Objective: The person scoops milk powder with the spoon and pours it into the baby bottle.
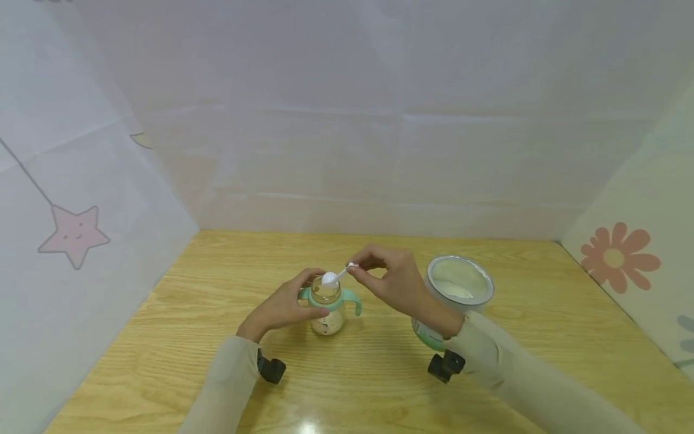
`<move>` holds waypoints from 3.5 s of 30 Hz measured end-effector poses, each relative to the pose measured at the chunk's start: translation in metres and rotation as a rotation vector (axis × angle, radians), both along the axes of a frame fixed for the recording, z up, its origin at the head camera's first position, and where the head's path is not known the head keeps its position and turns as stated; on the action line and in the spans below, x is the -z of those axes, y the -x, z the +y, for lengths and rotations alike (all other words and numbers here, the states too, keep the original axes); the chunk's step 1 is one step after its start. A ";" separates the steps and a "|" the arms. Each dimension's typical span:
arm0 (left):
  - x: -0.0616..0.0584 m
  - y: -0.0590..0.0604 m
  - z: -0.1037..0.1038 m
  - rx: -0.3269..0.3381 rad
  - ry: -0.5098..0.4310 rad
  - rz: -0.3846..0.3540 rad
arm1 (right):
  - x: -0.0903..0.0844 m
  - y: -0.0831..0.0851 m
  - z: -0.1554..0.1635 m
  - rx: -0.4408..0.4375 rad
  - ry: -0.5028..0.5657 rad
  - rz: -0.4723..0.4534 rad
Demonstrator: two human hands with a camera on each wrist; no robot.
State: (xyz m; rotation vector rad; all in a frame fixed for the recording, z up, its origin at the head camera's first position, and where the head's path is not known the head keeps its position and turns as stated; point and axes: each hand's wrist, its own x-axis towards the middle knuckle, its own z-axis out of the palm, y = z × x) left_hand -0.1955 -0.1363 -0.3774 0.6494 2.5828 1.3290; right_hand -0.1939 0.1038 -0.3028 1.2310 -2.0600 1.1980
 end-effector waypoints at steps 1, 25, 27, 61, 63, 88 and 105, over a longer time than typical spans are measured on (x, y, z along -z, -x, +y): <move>-0.001 0.000 0.000 -0.001 0.006 0.005 | 0.000 0.001 0.000 0.007 0.007 -0.005; -0.035 0.013 0.014 0.073 0.080 0.088 | -0.018 0.006 0.024 0.101 0.066 -0.004; -0.037 0.014 0.015 0.084 0.086 0.092 | -0.020 0.006 0.028 0.110 0.069 0.009; -0.057 0.026 0.066 0.131 0.145 0.180 | -0.034 0.003 0.099 0.311 0.095 0.125; -0.057 0.027 0.070 0.136 0.152 0.176 | -0.035 0.002 0.103 0.326 0.089 0.131; -0.054 0.026 0.109 0.196 0.131 0.148 | -0.029 -0.006 0.132 0.422 0.045 0.157; -0.027 0.027 0.134 0.210 0.037 0.075 | -0.007 0.003 0.136 0.406 -0.001 0.138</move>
